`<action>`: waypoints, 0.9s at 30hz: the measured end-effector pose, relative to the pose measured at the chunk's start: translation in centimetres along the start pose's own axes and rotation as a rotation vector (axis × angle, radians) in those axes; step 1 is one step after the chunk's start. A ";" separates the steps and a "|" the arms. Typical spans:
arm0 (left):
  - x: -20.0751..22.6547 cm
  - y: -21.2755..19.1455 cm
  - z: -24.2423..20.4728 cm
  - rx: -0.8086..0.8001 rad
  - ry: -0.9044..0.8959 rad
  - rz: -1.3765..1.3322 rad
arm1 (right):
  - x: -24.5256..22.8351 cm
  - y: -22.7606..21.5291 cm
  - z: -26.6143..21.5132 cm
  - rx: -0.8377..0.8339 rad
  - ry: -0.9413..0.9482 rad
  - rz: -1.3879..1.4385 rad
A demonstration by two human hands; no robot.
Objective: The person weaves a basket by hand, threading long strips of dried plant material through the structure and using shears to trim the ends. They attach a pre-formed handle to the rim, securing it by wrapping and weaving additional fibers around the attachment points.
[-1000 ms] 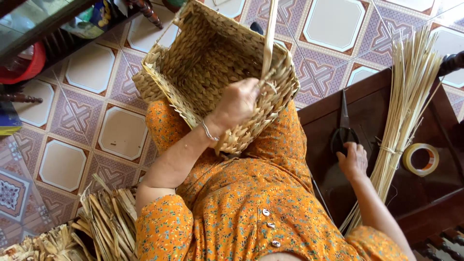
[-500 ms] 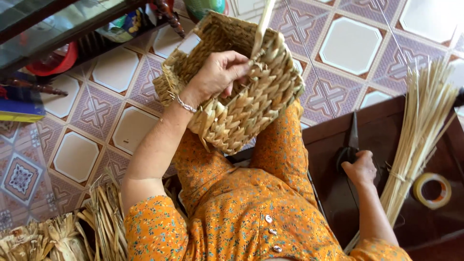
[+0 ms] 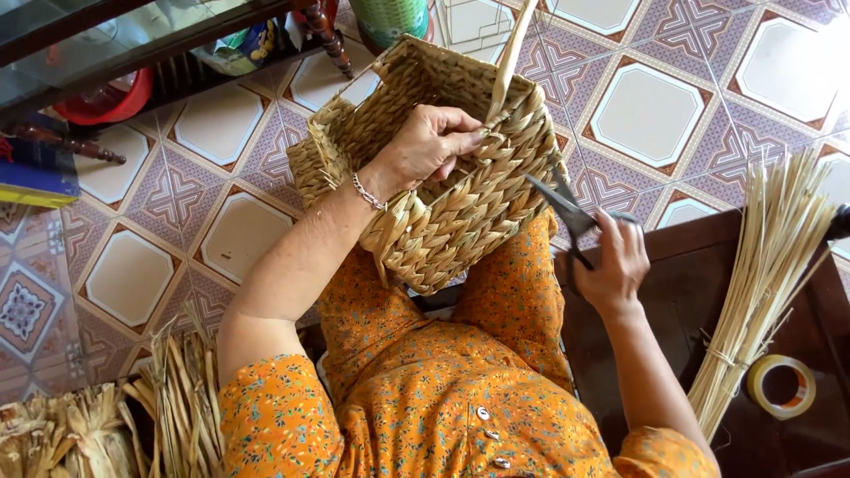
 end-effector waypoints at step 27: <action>-1.5 -0.8 -1.1 -0.153 -0.065 -0.241 | -2.7 5.9 2.9 -0.030 -0.382 -0.007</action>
Point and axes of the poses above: each hand's wrist, its own z-axis towards the middle knuckle, its own y-axis out of the palm, x = y × z, the point moved 6 cm from there along z, towards the middle knuckle, and after that the axes turned 2 degrees about y, right-handed, at the moved point
